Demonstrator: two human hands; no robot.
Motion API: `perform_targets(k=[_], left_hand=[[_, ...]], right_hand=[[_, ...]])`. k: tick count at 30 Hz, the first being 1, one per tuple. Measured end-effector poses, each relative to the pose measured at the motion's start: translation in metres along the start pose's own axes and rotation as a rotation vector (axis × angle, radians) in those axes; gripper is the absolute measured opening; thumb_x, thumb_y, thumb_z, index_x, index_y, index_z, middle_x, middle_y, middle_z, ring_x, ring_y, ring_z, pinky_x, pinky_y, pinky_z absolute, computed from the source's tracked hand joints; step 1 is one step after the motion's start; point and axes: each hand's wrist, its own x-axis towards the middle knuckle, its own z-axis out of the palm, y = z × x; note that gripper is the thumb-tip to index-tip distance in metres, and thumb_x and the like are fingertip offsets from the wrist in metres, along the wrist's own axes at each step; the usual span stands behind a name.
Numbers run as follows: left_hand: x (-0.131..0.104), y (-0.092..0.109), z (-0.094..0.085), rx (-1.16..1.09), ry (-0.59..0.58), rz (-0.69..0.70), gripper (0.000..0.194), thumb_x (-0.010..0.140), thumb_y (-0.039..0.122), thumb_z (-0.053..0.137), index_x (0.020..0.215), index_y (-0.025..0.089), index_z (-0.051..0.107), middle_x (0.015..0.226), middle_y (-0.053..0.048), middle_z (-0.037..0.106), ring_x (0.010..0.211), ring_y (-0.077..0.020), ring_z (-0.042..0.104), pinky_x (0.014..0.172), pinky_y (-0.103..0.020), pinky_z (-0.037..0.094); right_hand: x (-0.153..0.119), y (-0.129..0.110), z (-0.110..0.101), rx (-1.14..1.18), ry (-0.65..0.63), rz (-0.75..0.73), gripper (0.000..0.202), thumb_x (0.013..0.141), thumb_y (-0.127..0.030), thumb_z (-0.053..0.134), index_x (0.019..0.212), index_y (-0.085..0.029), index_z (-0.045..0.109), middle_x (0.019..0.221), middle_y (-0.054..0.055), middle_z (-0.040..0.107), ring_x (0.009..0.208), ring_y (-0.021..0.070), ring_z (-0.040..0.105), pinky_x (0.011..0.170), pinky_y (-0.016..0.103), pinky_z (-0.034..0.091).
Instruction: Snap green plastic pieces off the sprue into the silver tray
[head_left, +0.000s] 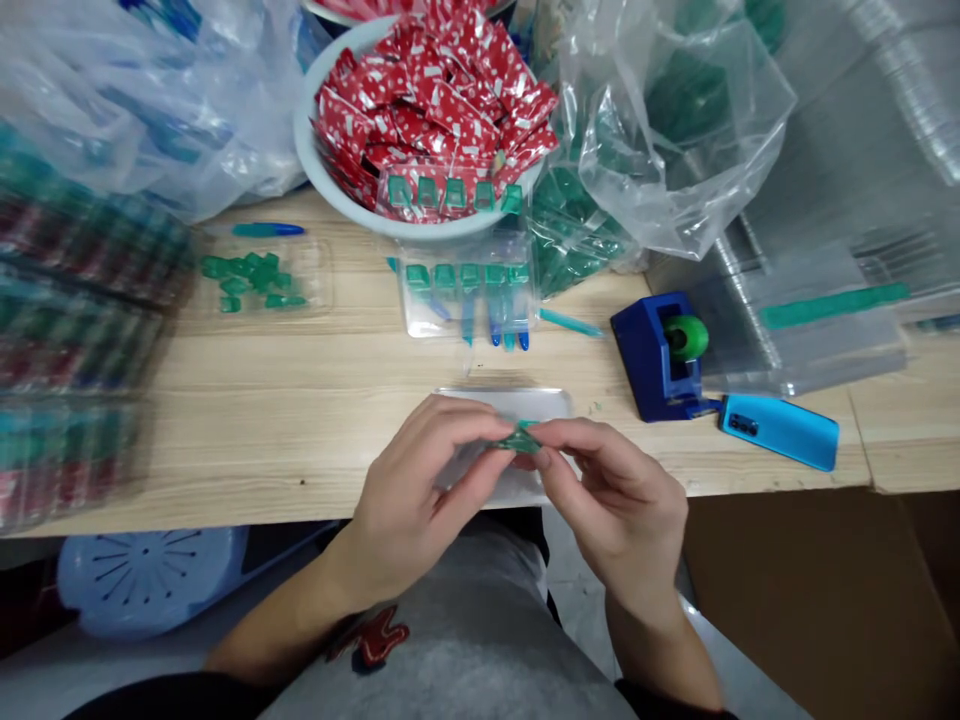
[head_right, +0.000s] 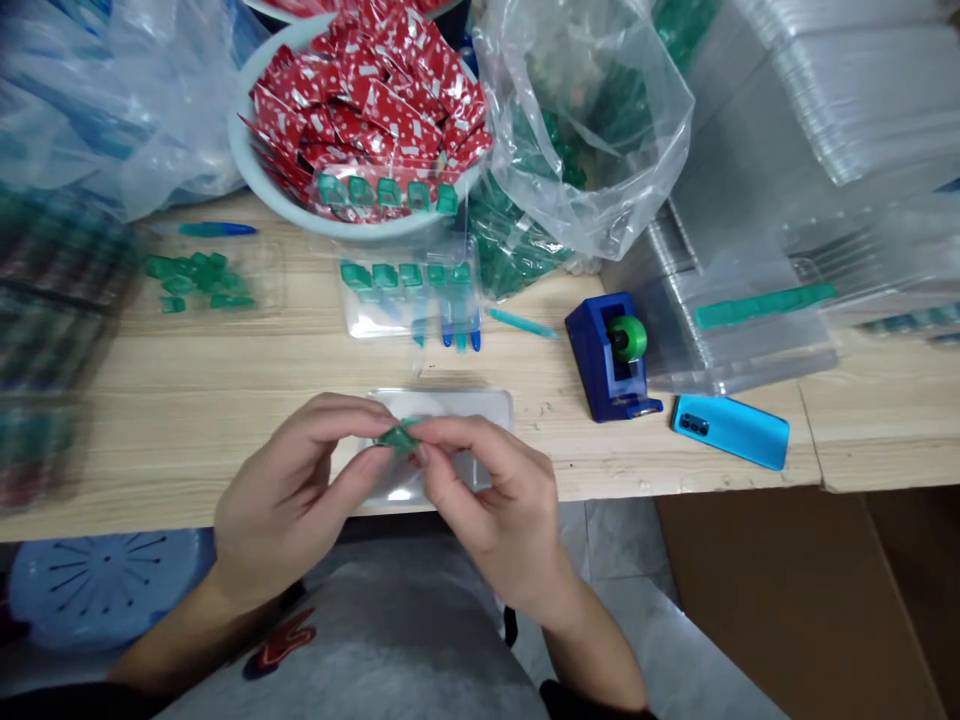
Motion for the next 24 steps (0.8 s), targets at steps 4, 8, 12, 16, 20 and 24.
perform_targets(k=[4,8,12,16,20,24], left_hand=[[0.001,0.001,-0.005,-0.105,-0.067,-0.116,0.011,0.094,0.018,0.056,0.097,0.025,0.064,0.087,0.0,0.07,0.081,-0.0145,0.068,0.07,-0.027,0.058],[0.002,0.001,-0.005,-0.137,-0.071,-0.17,0.014,0.095,0.019,0.054,0.094,0.025,0.066,0.084,0.002,0.071,0.076,-0.0129,0.068,0.067,-0.025,0.057],[0.001,-0.002,0.0,-0.062,0.046,-0.098,0.016,0.094,0.014,0.055,0.098,0.024,0.066,0.088,0.002,0.069,0.083,-0.0113,0.065,0.075,-0.025,0.055],[0.007,-0.026,-0.013,0.08,0.163,-0.061,0.012,0.093,0.015,0.058,0.093,0.023,0.067,0.088,0.001,0.069,0.083,-0.0117,0.066,0.073,-0.026,0.055],[0.025,-0.08,-0.066,0.488,0.397,-0.173,0.015,0.093,0.03,0.057,0.084,0.02,0.062,0.083,0.005,0.068,0.08,-0.0094,0.065,0.074,-0.027,0.053],[0.049,-0.132,-0.128,0.79,0.431,-0.344,0.041,0.091,0.047,0.053,0.068,0.014,0.05,0.069,0.01,0.05,0.078,-0.0061,0.061,0.061,-0.026,0.042]], right_hand=[[0.0,0.001,0.004,0.024,0.009,0.034,0.012,0.085,-0.014,0.064,0.092,-0.024,0.068,0.077,-0.002,0.07,0.068,0.0118,0.066,0.064,0.025,0.056],[0.001,-0.001,0.007,0.067,0.021,0.115,0.009,0.084,-0.013,0.062,0.086,-0.022,0.064,0.073,-0.002,0.068,0.065,0.0114,0.066,0.058,0.022,0.054],[0.003,0.001,0.008,0.195,0.068,0.123,0.01,0.086,-0.012,0.059,0.085,-0.022,0.06,0.085,-0.001,0.072,0.07,0.0107,0.069,0.066,0.024,0.058],[0.005,0.012,-0.003,0.331,0.114,0.161,0.009,0.091,-0.015,0.057,0.089,-0.023,0.058,0.098,0.001,0.075,0.068,0.0121,0.072,0.068,0.029,0.061],[0.009,0.026,-0.017,0.443,0.102,0.162,0.012,0.088,-0.014,0.061,0.089,-0.026,0.061,0.084,-0.001,0.075,0.059,0.012,0.069,0.059,0.027,0.06],[0.009,0.031,-0.023,0.509,0.121,0.179,0.019,0.084,-0.012,0.062,0.092,-0.027,0.071,0.082,0.0,0.073,0.061,0.0113,0.067,0.054,0.023,0.056]])
